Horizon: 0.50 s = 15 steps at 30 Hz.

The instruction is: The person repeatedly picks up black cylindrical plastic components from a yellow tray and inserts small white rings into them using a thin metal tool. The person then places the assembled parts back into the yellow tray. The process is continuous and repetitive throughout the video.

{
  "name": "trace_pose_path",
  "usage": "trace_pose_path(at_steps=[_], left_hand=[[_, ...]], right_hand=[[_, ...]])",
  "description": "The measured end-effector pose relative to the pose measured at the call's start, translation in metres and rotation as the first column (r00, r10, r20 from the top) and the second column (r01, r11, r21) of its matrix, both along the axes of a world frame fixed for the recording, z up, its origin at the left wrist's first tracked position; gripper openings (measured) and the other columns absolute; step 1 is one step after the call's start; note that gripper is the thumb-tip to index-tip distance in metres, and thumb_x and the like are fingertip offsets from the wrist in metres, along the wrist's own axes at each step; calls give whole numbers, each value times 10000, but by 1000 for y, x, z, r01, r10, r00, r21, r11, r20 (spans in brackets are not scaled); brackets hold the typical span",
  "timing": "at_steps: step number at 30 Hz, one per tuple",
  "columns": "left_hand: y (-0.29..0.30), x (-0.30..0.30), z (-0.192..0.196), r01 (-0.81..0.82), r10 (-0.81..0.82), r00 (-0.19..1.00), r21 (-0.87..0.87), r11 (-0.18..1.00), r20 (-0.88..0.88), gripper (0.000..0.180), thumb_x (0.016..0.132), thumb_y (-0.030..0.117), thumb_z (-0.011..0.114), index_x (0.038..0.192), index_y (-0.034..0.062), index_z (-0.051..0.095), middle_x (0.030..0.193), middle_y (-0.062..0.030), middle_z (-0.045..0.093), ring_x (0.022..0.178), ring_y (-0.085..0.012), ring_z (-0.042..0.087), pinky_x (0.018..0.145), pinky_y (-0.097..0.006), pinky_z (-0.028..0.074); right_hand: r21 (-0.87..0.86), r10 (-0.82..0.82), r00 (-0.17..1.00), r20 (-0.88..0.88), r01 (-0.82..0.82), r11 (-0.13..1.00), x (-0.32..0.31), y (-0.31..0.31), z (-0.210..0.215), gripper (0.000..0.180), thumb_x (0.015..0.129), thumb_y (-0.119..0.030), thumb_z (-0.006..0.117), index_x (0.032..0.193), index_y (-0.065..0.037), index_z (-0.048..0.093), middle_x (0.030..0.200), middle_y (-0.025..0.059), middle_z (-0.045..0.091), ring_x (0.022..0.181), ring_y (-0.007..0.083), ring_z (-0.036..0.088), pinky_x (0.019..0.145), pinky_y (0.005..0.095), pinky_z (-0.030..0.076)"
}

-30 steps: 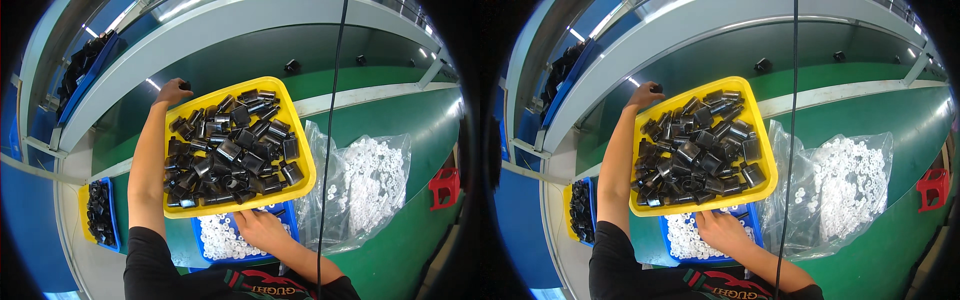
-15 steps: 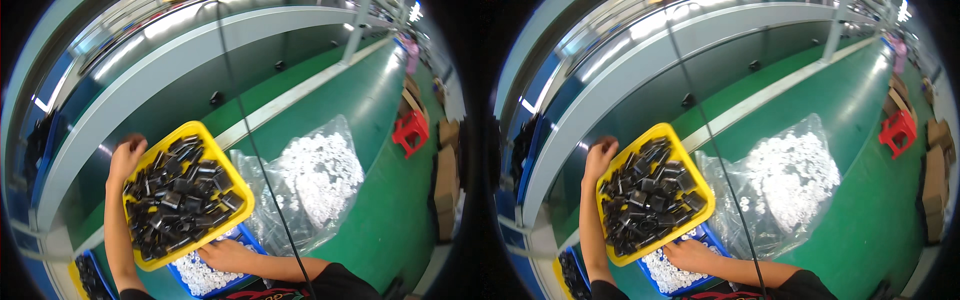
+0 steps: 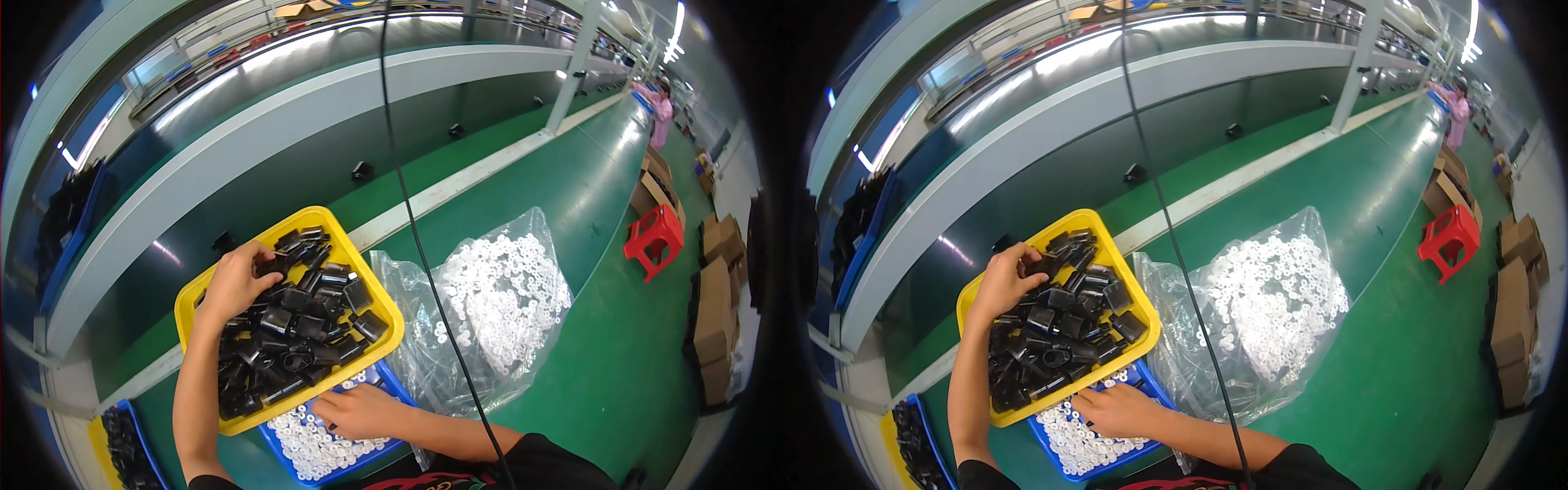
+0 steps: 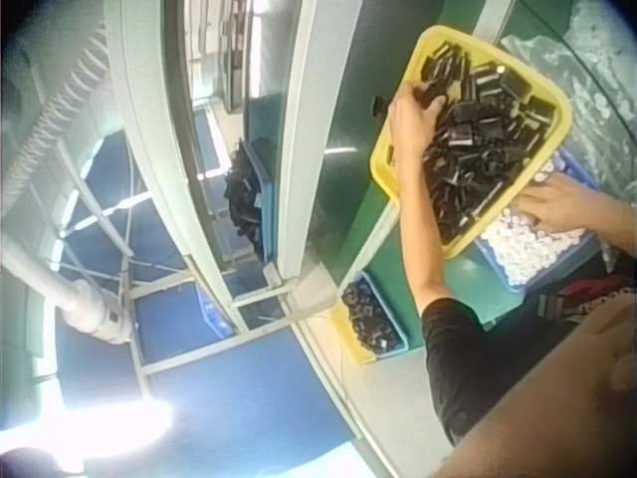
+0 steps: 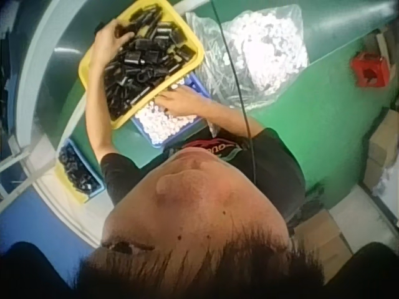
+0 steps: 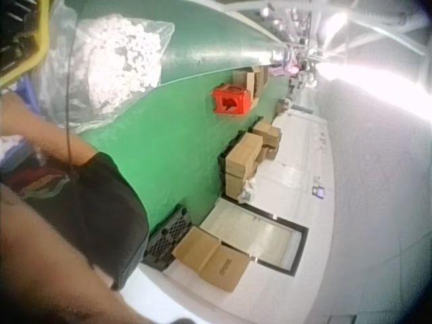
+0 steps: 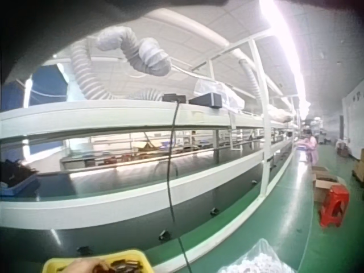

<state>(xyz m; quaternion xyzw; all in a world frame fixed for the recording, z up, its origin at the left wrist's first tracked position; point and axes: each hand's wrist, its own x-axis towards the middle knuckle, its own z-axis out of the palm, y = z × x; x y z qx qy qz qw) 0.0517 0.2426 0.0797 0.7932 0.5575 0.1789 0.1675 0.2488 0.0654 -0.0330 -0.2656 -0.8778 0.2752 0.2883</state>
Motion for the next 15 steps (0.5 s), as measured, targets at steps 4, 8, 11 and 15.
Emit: trace_pose_path(at_steps=[4, 8, 11, 15], left_hand=[[-42, -8, 25, 0, -16, 994, 153, 988, 104, 325, 738, 66, 776, 1044, 25, 676, 937, -116, 618, 769, -241, 605, 696, -339, 495], [-103, -27, 36, 39, -58, 992, 168, 985, 113, 313, 662, 27, 755, 974, 54, 742, 874, -87, 553, 823, -217, 596, 704, -294, 467], [-156, -47, 20, 135, -131, 922, 14, 991, 365, 363, 593, 12, 759, 950, 73, 768, 889, -66, 569, 796, -178, 602, 687, -264, 451], [-219, -47, -8, 229, 98, 594, -284, 931, 798, 401, 712, 4, 814, 1081, -48, 665, 921, -86, 591, 895, -238, 683, 793, -328, 554]], right_hand=[[-49, 13, 996, -93, -17, 999, 7, 5, 2, 286, 723, -137, 725, 890, -88, 497, 847, 74, 584, 628, 288, 645, 515, 407, 513], [-49, 22, 993, -118, -27, 998, 6, 4, 5, 270, 721, -122, 712, 864, -107, 484, 797, 39, 570, 609, 271, 635, 496, 387, 491], [-19, 13, 985, -171, -16, 1000, 3, 5, 5, 203, 722, -84, 706, 827, -115, 536, 750, 28, 590, 576, 238, 623, 486, 360, 478], [52, 57, 956, -289, -44, 998, 0, 4, 10, 161, 714, -36, 743, 821, -102, 642, 773, 22, 665, 561, 188, 633, 491, 299, 499]])
